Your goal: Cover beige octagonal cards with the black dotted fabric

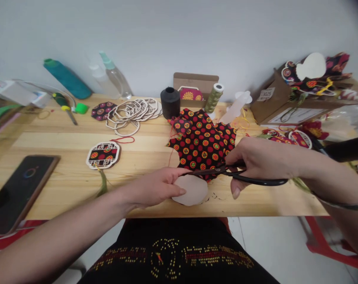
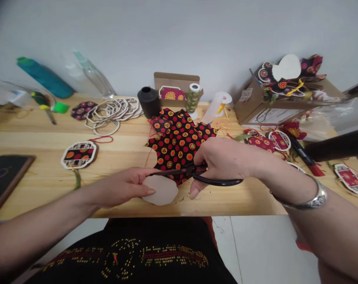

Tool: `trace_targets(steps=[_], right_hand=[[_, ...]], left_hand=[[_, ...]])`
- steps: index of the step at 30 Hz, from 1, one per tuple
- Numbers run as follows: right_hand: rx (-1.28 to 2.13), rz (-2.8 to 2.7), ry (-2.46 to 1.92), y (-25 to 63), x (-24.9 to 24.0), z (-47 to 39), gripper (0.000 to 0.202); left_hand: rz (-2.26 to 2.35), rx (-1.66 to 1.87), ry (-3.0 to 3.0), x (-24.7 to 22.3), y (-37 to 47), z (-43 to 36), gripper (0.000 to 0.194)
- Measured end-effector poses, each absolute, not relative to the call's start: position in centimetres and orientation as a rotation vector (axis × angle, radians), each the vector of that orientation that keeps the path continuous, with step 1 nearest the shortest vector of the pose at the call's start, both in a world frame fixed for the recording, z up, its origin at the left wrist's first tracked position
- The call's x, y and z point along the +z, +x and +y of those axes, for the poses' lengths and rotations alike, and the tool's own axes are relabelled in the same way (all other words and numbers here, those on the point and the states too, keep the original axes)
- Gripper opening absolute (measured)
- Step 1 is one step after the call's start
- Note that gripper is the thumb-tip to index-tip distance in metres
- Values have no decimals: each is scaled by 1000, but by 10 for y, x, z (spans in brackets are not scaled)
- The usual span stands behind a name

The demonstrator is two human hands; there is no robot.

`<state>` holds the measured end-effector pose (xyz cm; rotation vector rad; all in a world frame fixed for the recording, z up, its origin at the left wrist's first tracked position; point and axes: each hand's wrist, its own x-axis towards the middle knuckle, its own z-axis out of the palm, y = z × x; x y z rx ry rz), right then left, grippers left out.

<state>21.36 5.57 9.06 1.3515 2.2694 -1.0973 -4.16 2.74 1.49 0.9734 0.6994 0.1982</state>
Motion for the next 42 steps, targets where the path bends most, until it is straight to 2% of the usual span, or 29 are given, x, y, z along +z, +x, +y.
trace_targets(steps=[5,28,42], right_hand=[[-1097,2308,1321,213,93,57,48],[-1008,2221,1258,205,100,58,50],[-987,2172,1250,201,106,57,45]], left_hand=[[704,176,1083,17,-42,27,48],[750,57,1420,23,-44,28,51],[778,-27,1486,25,-44,27,51]])
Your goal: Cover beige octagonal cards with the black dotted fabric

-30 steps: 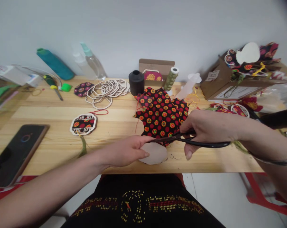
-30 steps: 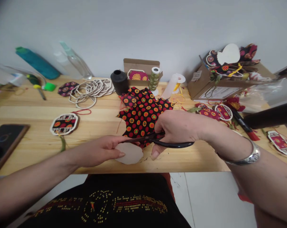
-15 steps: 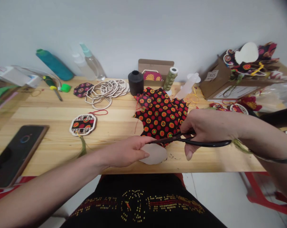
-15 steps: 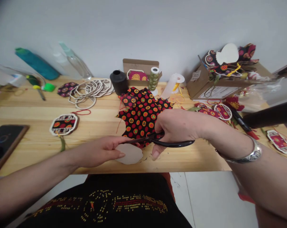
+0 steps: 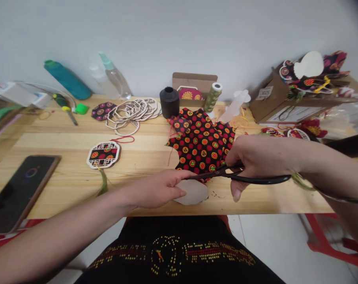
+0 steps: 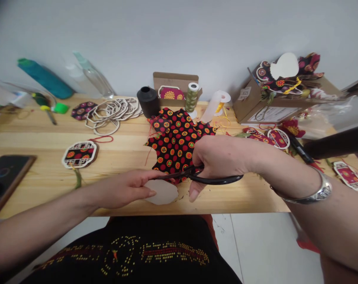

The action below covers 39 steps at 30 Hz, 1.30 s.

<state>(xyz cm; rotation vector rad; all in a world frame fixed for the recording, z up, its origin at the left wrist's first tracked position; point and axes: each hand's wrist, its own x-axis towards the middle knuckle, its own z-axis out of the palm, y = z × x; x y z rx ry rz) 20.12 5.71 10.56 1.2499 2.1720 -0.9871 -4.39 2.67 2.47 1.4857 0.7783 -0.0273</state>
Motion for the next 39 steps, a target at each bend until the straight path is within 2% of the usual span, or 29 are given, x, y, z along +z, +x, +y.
trace_targets(steps=[16,30,39], right_hand=[[-1077,2211,1175,205,102,57,50],[-1008,2223,1148,203,107,54,57],[-973,2248,1167,202,105,51,55]], left_hand=[[807,-24,1542,26,-44,26,57],[743,-2,1525,31,-41,25,61],[709,39,1491,32,-40,23,64]])
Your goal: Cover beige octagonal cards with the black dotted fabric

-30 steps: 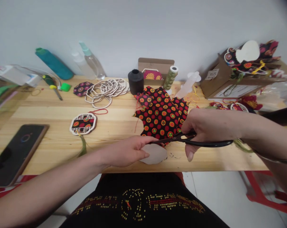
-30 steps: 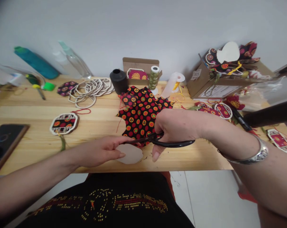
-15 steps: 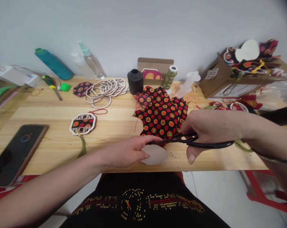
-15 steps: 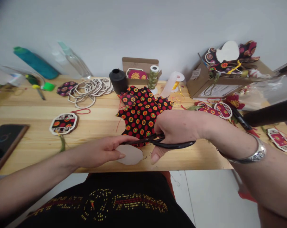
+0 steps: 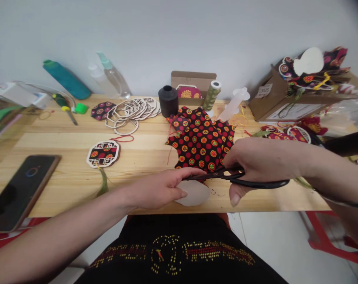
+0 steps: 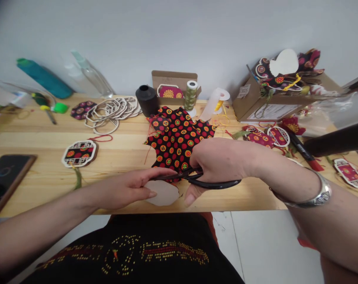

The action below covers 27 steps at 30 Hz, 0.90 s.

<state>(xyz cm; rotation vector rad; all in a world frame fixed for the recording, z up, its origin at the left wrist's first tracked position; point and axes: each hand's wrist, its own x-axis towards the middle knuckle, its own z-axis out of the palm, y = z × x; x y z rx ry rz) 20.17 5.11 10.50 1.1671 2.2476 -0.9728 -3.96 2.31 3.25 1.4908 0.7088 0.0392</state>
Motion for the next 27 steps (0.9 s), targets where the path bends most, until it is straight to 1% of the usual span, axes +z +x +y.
trace_targets(steps=[6,14,20,27], right_hand=[[-1033,2208,1217,201,105,47,56],[-1076,2241,1242,203,102,44,46],[-1033,2252,1228,209,100,43,55],[-951,2272,1220,208,103,40,58]], left_hand=[[714,41,1542,35,-40,23,64],[756,37,1543,32,-43,23,67],[779,38,1531,31,-44,23,73],[753,56,1534,29,-44,21,74]])
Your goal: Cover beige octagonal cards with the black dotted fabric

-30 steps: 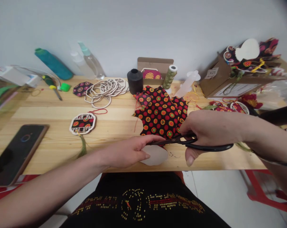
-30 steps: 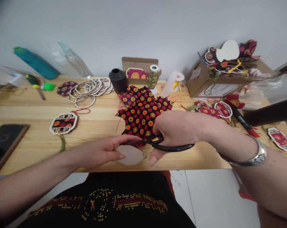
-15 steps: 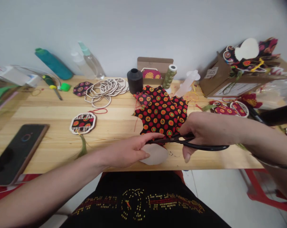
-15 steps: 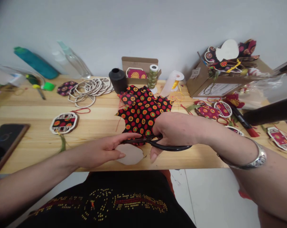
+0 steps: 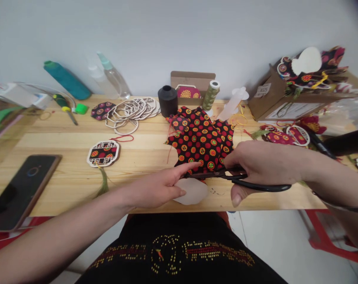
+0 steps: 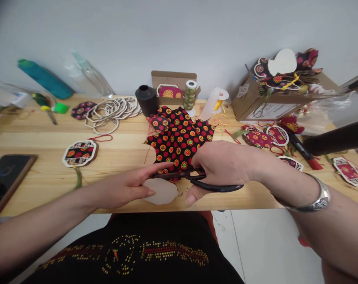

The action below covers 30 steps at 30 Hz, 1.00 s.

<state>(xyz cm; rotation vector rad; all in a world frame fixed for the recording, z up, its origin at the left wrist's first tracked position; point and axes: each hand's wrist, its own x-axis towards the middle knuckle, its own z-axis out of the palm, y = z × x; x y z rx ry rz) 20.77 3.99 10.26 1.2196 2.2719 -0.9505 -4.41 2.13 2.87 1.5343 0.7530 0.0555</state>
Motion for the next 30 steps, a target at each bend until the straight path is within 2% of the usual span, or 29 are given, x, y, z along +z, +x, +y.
trace_targets(steps=[30], right_hand=[[-919,2240,1200,203,107,43,58]], left_hand=[[758,26,1589,31,-47,20,72]])
